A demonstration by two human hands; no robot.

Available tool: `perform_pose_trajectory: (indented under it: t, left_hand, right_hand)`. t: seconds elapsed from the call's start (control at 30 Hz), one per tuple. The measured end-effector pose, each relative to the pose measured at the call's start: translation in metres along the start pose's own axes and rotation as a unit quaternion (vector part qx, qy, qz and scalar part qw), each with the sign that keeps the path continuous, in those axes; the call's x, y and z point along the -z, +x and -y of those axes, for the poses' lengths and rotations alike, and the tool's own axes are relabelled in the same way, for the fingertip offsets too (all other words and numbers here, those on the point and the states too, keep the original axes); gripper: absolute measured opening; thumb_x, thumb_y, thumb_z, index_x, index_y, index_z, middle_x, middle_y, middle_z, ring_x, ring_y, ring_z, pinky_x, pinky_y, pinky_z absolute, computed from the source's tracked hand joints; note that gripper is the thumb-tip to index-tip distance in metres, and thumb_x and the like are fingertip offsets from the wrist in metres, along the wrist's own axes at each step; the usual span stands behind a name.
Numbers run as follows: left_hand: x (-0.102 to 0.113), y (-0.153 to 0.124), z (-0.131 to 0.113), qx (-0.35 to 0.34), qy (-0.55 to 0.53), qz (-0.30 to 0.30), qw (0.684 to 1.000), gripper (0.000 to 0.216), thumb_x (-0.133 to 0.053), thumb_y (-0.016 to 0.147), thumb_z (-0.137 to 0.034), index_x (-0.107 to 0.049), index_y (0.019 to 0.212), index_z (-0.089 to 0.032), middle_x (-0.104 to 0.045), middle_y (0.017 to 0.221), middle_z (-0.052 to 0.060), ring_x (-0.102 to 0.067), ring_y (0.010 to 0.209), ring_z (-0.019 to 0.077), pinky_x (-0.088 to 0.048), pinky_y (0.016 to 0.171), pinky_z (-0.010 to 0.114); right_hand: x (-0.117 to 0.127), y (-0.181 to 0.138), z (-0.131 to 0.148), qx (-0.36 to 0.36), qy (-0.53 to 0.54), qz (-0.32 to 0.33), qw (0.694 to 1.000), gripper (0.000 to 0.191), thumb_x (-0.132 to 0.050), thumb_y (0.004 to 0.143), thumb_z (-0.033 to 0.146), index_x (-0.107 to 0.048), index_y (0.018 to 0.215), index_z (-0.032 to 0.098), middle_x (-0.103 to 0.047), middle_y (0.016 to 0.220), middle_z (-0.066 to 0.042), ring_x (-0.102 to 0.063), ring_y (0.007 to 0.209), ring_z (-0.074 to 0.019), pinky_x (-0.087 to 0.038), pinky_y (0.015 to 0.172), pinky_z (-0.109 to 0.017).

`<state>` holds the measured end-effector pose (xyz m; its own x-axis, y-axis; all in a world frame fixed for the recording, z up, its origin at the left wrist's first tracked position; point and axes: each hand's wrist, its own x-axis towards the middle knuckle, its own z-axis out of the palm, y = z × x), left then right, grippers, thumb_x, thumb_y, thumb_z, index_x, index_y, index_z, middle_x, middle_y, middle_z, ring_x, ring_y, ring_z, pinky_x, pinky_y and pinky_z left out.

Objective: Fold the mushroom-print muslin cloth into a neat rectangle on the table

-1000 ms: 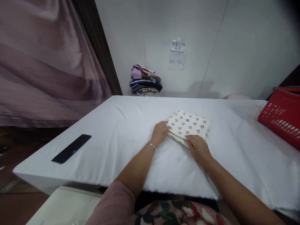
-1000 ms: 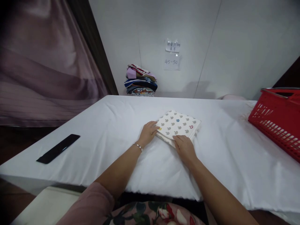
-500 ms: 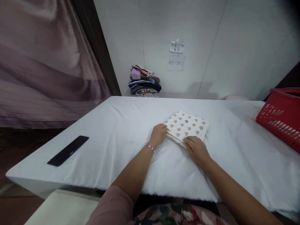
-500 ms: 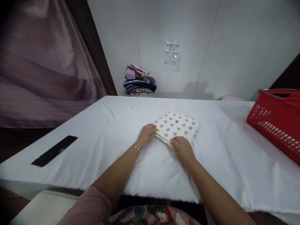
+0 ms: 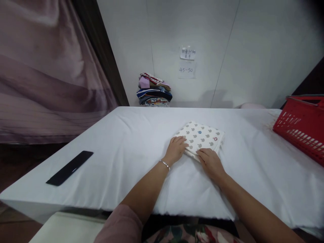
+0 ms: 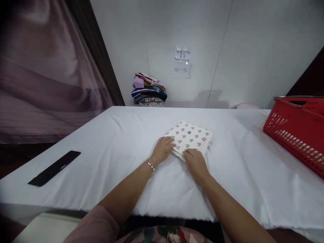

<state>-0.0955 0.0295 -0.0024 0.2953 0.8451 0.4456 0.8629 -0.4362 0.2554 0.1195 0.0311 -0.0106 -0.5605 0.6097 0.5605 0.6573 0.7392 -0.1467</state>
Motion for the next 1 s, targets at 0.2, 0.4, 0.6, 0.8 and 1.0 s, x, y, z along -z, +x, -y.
perform_pose_trajectory:
  t: [0.2, 0.4, 0.6, 0.8, 1.0]
  left_hand:
    - [0.003, -0.001, 0.001, 0.010, -0.006, 0.017, 1.000, 0.032, -0.042, 0.089, -0.015, -0.066, 0.104, -0.029, -0.058, 0.125, 0.001, -0.039, 0.127, 0.0190, -0.025, 0.108, 0.041]
    - [0.008, -0.002, 0.003, 0.012, -0.050, 0.031, 0.998, 0.035, -0.051, 0.079, -0.014, -0.064, 0.108, -0.028, -0.062, 0.116, 0.002, -0.050, 0.114, 0.0187, -0.029, 0.106, 0.038]
    - [0.009, -0.002, 0.010, -0.040, -0.050, 0.018, 0.998, 0.043, -0.054, 0.074, -0.012, -0.060, 0.115, -0.025, -0.061, 0.116, 0.004, -0.050, 0.113, 0.0215, -0.030, 0.105, 0.043]
    - [0.006, 0.000, 0.016, -0.043, -0.042, -0.011, 0.998, 0.032, -0.047, 0.083, -0.015, -0.064, 0.107, -0.027, -0.064, 0.111, 0.003, -0.053, 0.110, 0.0201, -0.034, 0.101, 0.044]
    - [0.006, -0.003, 0.018, -0.029, -0.025, -0.016, 0.999, 0.035, -0.048, 0.078, -0.013, -0.064, 0.107, -0.025, -0.063, 0.115, 0.004, -0.054, 0.111, 0.0213, -0.034, 0.103, 0.046]
  right_hand:
    - [0.000, -0.001, 0.001, 0.007, 0.001, -0.004, 1.000, 0.026, -0.040, 0.093, 0.022, -0.066, 0.100, 0.021, -0.065, 0.099, -0.008, -0.054, 0.089, -0.0218, -0.041, 0.076, -0.035]
    - [0.007, 0.002, 0.009, 0.006, -0.017, 0.056, 0.998, 0.023, -0.054, 0.085, 0.023, -0.061, 0.106, 0.019, -0.060, 0.105, -0.009, -0.051, 0.093, -0.0233, -0.039, 0.078, -0.035]
    - [0.005, 0.003, 0.012, -0.006, -0.016, 0.066, 0.998, 0.027, -0.055, 0.081, 0.012, -0.059, 0.107, 0.018, -0.060, 0.105, -0.008, -0.048, 0.095, -0.0218, -0.036, 0.079, -0.034]
    - [0.003, 0.008, 0.015, -0.006, -0.027, 0.067, 0.997, 0.023, -0.047, 0.086, 0.010, -0.060, 0.103, 0.017, -0.061, 0.101, -0.007, -0.047, 0.091, -0.0211, -0.034, 0.077, -0.034]
    - [-0.002, 0.006, 0.022, -0.006, -0.052, 0.069, 0.996, 0.025, -0.048, 0.083, 0.008, -0.059, 0.103, 0.017, -0.060, 0.101, -0.008, -0.047, 0.089, -0.0209, -0.034, 0.077, -0.035]
